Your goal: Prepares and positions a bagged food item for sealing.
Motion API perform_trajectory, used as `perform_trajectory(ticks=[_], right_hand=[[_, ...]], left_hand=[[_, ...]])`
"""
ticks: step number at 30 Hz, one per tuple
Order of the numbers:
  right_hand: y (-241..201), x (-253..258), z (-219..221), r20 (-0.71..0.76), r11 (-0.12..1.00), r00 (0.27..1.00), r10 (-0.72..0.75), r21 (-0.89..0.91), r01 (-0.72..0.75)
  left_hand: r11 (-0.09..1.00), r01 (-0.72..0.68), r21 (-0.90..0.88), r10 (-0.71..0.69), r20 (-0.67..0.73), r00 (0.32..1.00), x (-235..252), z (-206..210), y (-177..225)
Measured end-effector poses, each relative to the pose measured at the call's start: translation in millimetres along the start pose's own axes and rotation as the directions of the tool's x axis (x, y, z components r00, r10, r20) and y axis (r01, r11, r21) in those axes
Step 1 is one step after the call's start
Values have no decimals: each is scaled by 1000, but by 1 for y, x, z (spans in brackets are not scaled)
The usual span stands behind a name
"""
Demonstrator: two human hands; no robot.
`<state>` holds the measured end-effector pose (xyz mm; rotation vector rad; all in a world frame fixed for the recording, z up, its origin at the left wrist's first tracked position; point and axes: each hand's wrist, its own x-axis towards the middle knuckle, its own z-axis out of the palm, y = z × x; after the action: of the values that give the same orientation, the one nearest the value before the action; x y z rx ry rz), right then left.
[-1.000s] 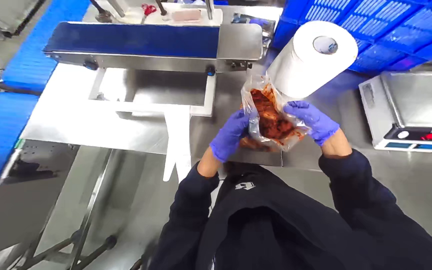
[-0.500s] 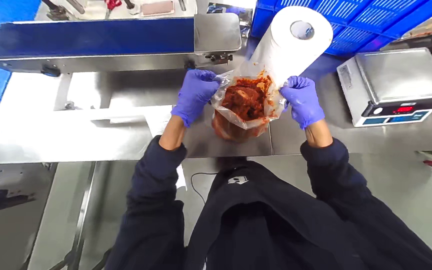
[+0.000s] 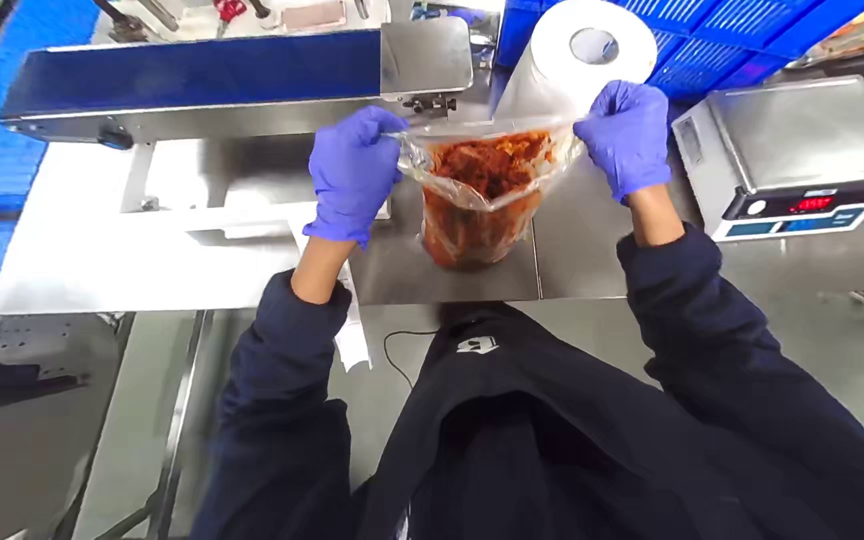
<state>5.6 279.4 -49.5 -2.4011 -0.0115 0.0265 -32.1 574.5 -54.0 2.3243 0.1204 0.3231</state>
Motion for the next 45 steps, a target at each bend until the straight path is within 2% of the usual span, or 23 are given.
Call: perform_trajectory(ticks=[2,3,5,6,8,10,12,13,15,17,19,20,23,25,28,31,33,36,38,40,42,45], right_hand=[[5,0,13,-46,963,999,-2,270,15],[16,0,24,-75,882,997,-22,469,54],[35,0,42,-4,684,999,-39,728,30],[39,-5,49,65,595,997,-35,803,-32],[45,-21,60,160,478,986,-47,870,-118],[50,-30,72,105,378,993,-53,923,-77],[54,-32,82,32,295,998,-47,955,-17],[54,-32,84,9,284,1000,-30,959,-1],[52,-31,79,-15,372,1000,25,928,4],[53,-31,65,-9,557,998,67,830,-30],[51,-26,41,5,775,997,82,629,-67],[48,-23,30,8,846,997,82,528,-74],[36,-21,5,43,976,999,25,217,-34],[30,-20,-5,46,996,999,5,87,-9],[21,-13,-24,-50,998,997,-56,-11,55],[4,-6,-36,6,991,992,-123,-56,124],[0,0,-37,25,984,983,-179,3,179],[13,-1,-36,-36,903,933,-358,242,356],[21,-2,-36,-149,798,879,-453,373,474],[23,-1,-42,-205,756,844,-496,376,536],[15,3,-51,-74,844,876,-477,242,479],[-6,13,-50,168,958,944,-285,17,286]], left_hand=[[993,64,-103,-70,-53,996,-13,9,-12],[975,146,-166,-153,-31,988,-19,14,-19],[877,331,-349,-306,127,944,-31,25,-27],[783,409,-469,-361,194,912,-37,33,-27],[588,452,-671,-361,282,889,-48,43,-23],[465,429,-774,-318,306,898,-56,49,-15],[487,350,-800,-342,194,919,-59,60,-10],[560,312,-767,-366,109,924,-58,62,-9],[777,342,-529,-420,-29,907,-57,54,-4],[908,368,-200,-391,-86,916,-58,34,-2],[957,291,-6,-290,-97,952,-62,14,-3],[971,229,64,-223,-86,971,-63,4,-3],[977,137,166,-140,6,990,-63,-22,4],[982,126,140,-135,57,989,-60,-32,10],[985,125,117,-137,100,985,-51,-39,20],[949,212,233,-237,84,968,-38,-39,28],[920,218,327,-237,21,971,-32,-40,29],[923,138,358,-133,-40,990,-31,-48,26],[943,49,328,-41,-31,999,-28,-52,23],[961,-27,277,17,37,999,-22,-50,25],[950,-40,309,3,119,993,-16,-43,35],[872,-39,488,-86,230,969,-6,-30,49]])
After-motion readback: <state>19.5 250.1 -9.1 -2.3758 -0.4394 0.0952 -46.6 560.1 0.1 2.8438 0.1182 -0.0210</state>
